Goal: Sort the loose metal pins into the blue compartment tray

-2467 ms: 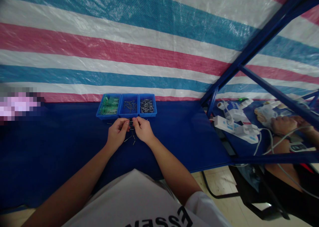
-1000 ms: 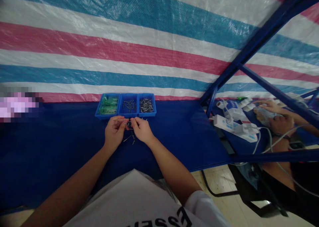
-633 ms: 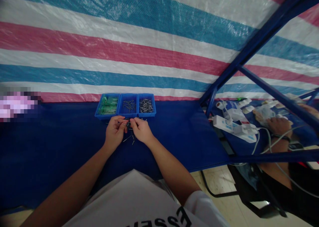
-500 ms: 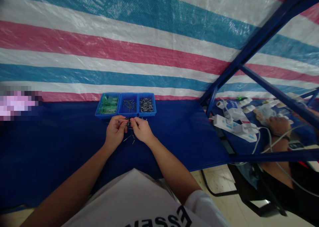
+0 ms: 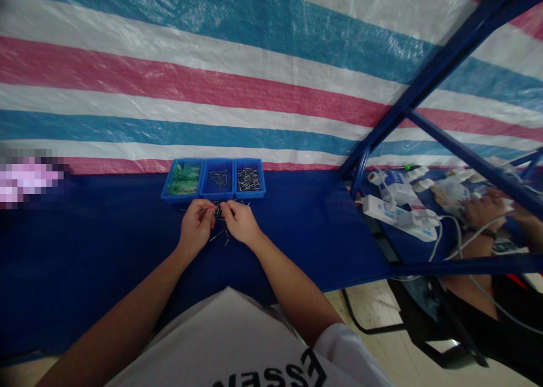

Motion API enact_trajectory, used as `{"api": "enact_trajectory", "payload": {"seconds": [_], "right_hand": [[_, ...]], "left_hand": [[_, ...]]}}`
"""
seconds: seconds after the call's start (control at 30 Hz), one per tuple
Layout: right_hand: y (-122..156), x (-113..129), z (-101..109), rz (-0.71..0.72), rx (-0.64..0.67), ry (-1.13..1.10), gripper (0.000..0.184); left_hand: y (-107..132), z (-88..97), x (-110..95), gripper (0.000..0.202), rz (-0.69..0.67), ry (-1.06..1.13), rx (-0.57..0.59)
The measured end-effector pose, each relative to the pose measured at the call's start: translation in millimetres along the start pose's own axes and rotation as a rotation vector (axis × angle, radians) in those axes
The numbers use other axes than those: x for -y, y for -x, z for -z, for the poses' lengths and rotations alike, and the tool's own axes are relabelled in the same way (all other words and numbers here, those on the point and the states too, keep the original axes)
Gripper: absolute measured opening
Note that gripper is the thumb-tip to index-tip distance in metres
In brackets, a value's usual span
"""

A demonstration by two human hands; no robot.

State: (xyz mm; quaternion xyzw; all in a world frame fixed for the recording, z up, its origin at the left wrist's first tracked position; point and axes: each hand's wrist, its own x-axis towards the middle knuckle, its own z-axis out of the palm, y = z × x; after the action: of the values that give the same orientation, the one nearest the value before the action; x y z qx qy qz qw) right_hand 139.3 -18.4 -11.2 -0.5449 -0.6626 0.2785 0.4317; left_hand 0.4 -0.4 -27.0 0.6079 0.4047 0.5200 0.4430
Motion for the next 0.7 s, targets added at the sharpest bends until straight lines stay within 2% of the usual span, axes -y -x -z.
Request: {"api": "enact_trajectory", "payload": {"seconds": [0.7], "right_hand": [[2.8, 4.6, -1.0, 0.041, 0.038, 0.017, 0.038]], "left_hand": [[-0.1, 2.8, 7.7, 0.024, 0.001, -0.059, 0.002]]}}
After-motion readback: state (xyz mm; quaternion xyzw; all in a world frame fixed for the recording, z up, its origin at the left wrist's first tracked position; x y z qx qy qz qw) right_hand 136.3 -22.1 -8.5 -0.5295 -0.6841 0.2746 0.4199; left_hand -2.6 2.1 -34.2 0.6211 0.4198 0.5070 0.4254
